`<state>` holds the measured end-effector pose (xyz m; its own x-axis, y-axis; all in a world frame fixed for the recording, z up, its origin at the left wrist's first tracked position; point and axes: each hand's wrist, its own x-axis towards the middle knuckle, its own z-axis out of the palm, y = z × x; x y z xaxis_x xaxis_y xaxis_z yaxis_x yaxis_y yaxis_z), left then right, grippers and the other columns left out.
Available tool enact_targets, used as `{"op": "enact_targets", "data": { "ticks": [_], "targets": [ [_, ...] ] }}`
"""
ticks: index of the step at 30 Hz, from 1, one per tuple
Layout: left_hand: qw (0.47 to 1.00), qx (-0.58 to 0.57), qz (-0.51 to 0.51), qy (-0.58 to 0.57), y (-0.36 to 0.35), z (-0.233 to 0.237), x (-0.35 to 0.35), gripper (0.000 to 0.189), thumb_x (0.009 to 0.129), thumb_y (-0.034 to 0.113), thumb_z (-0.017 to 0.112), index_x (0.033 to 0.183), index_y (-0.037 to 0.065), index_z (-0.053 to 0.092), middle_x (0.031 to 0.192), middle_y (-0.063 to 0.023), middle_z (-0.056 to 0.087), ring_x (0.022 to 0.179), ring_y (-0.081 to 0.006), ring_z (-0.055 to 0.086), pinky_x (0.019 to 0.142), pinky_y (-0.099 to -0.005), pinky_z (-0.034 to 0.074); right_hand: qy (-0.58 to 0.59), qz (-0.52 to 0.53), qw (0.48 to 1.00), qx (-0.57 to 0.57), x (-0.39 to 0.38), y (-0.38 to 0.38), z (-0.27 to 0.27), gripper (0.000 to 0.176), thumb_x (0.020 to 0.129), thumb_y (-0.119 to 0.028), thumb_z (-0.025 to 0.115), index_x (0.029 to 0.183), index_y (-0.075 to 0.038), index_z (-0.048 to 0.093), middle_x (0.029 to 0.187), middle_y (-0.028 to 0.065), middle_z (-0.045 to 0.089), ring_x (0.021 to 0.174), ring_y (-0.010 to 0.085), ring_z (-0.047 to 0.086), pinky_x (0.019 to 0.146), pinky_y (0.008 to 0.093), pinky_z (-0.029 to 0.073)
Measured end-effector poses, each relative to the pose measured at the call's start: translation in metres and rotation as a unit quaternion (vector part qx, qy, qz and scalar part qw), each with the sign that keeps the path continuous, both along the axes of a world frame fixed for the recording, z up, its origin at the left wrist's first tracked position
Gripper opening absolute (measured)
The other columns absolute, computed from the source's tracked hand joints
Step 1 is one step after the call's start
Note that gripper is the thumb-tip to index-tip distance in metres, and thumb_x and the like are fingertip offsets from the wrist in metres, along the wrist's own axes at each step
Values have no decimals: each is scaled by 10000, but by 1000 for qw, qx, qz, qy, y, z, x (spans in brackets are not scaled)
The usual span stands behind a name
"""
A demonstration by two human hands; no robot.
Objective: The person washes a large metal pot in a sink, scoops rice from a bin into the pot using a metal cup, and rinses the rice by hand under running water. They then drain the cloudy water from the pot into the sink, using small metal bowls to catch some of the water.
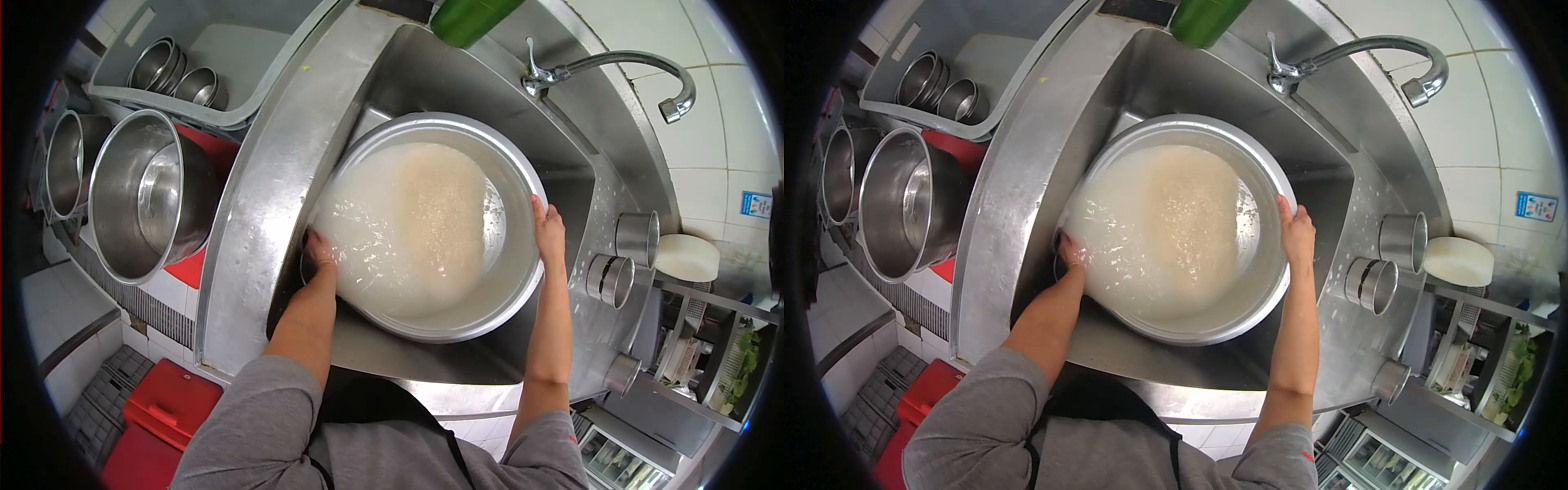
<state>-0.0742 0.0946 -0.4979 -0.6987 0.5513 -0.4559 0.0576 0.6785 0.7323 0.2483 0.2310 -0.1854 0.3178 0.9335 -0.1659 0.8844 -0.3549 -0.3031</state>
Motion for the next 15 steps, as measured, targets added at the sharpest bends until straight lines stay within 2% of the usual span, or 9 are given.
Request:
{"op": "enact_targets", "data": {
  "ticks": [1,2,5,7,9,10,15],
  "targets": [
    [1000,-17,-1,-7,1,0,-1,398,861,331,342,980,6,537,902,-225,557,803,-392,526,708,-432,413,-7,0,1000,2,-1,0,0,656,774,-592,403,920,33,533,893,274,562,904,414,526,757,417,418],
    [996,29,-5,87,-4,-35,1,395,860,330,345,989,6,531,911,-229,552,809,-392,525,712,-432,411,-9,5,1000,6,-3,0,1,655,774,-592,403,911,35,532,888,275,562,899,417,526,754,419,418],
    [983,100,21,155,-4,-26,8,390,860,329,346,1011,11,515,917,-240,545,816,-400,520,719,-435,409,-21,5,1000,8,-5,-3,5,654,773,-592,404,883,40,528,870,280,562,886,426,525,747,425,418],
    [982,110,37,148,2,2,12,388,861,328,346,1025,14,504,921,-247,539,821,-405,516,723,-436,407,-26,2,1000,10,-8,-2,6,654,772,-592,406,865,45,522,857,285,560,876,433,524,744,429,417],
    [993,79,36,75,9,30,9,386,862,330,342,1028,22,504,934,-246,536,830,-414,507,735,-437,401,-25,1,999,26,-17,-3,12,653,772,-591,408,862,46,519,850,288,559,871,435,524,742,430,417],
    [997,61,34,39,8,34,8,385,862,331,340,1029,25,504,940,-245,534,835,-419,502,740,-438,399,-24,-1,999,32,-19,-6,13,653,771,-591,409,860,46,518,846,290,559,868,437,524,742,430,417],
    [996,49,3,74,6,25,8,384,862,323,330,1043,26,493,957,-240,535,854,-418,499,746,-446,394,-32,-6,999,13,-17,-5,13,649,770,-596,408,869,36,520,854,280,563,874,430,527,744,427,418]
  ]
}}
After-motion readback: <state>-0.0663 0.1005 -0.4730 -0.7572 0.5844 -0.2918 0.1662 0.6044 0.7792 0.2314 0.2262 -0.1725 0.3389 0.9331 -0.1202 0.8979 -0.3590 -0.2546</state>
